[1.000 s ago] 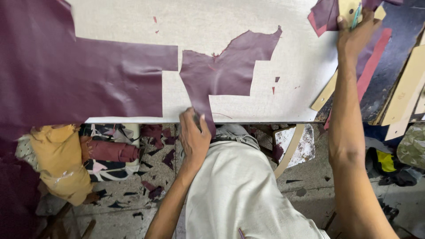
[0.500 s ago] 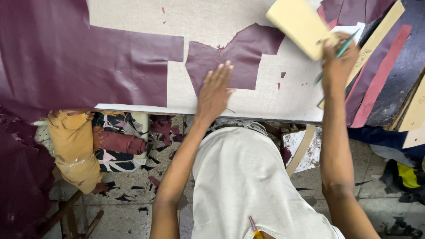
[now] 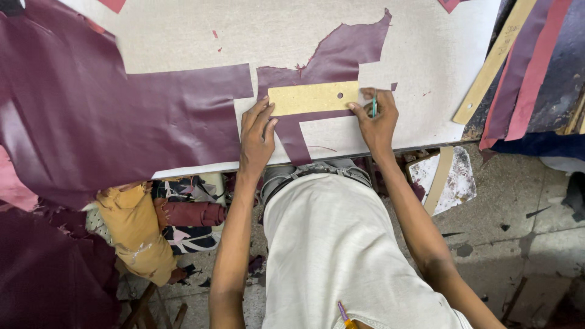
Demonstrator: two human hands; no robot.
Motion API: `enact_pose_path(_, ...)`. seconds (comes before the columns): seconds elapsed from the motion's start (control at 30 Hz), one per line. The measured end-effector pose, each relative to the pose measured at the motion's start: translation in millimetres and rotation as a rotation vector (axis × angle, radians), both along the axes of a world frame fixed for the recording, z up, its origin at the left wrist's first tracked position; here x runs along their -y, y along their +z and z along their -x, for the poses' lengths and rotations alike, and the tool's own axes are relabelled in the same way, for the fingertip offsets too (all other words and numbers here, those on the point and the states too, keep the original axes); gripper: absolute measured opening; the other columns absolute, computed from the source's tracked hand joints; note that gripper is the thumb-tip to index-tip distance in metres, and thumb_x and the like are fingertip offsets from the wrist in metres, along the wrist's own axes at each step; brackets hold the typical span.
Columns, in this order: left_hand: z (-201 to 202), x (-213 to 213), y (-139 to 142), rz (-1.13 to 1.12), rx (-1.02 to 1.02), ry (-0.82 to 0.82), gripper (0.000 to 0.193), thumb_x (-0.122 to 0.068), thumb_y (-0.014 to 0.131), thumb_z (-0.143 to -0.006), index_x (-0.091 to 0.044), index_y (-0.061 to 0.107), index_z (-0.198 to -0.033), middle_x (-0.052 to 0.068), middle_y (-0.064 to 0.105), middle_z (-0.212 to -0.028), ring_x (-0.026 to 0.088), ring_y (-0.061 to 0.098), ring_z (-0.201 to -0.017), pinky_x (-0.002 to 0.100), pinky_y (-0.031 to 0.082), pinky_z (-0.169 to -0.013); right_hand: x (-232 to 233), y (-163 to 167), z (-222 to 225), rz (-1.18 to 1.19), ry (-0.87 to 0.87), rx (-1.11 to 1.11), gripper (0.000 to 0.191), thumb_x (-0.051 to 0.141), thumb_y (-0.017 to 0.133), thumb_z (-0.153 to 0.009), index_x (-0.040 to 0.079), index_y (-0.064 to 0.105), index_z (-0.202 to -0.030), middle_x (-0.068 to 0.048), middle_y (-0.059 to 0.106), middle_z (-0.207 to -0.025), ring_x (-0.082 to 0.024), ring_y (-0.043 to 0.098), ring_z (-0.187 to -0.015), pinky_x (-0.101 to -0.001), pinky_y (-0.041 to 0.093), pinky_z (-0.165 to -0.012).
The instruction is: The person lays out a large piece of maroon leather on a work table, places a cardboard pattern on top, and uses a cutting tool to trace and cut the leather along the pattern's edges. The person repeats this process with multiple patterns, cutting out several leather pieces.
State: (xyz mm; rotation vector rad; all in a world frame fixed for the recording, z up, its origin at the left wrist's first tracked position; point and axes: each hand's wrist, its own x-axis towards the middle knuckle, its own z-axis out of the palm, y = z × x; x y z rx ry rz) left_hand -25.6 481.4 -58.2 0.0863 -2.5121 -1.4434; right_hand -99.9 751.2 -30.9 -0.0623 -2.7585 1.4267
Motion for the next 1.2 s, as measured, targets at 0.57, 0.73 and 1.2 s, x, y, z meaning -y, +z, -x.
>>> enact_pose_path(0.57,-6,0,-15,0.056,0.030,-0.125,0.042,-0.004,0.067,-0.100,-0.002,0.056,-0.141,0.020,0.045,-0.150,0.034,0.047,-0.141,0.044,0.045,-0.120,7,39,-18,-0.373,0.250,-0.080,0.026,0.002,0.058,-0.115,-0.007,0.059,-0.139,-0.019,0.066,-0.108,-0.026,0.063,-0.096,-0.0401,0.050,-0.091)
enact_pose_path(0.73,-12,-42,-5,0.345,0.172,-0.255,0.077,-0.042,0.064,-0.094,-0.004,0.040,-0.157,0.030,0.022,-0.161,0.046,0.018,-0.152,0.058,0.023,-0.124,51,45,4,-0.518,0.524,-0.057,0.041,0.004,0.057,-0.107,-0.002,0.059,-0.147,-0.018,0.061,-0.096,-0.028,0.057,-0.081,-0.0396,0.050,-0.075)
enact_pose_path(1.2,-10,-59,-12,0.648,0.372,-0.307,0.074,-0.067,0.044,-0.099,-0.025,0.035,-0.159,0.028,0.021,-0.164,0.047,0.009,-0.154,0.058,0.014,-0.127,84,-10,60,-0.570,1.054,-0.353,0.052,0.011,0.073,-0.079,-0.007,0.065,-0.127,-0.011,0.064,-0.108,-0.028,0.061,-0.099,-0.0348,0.056,-0.076)
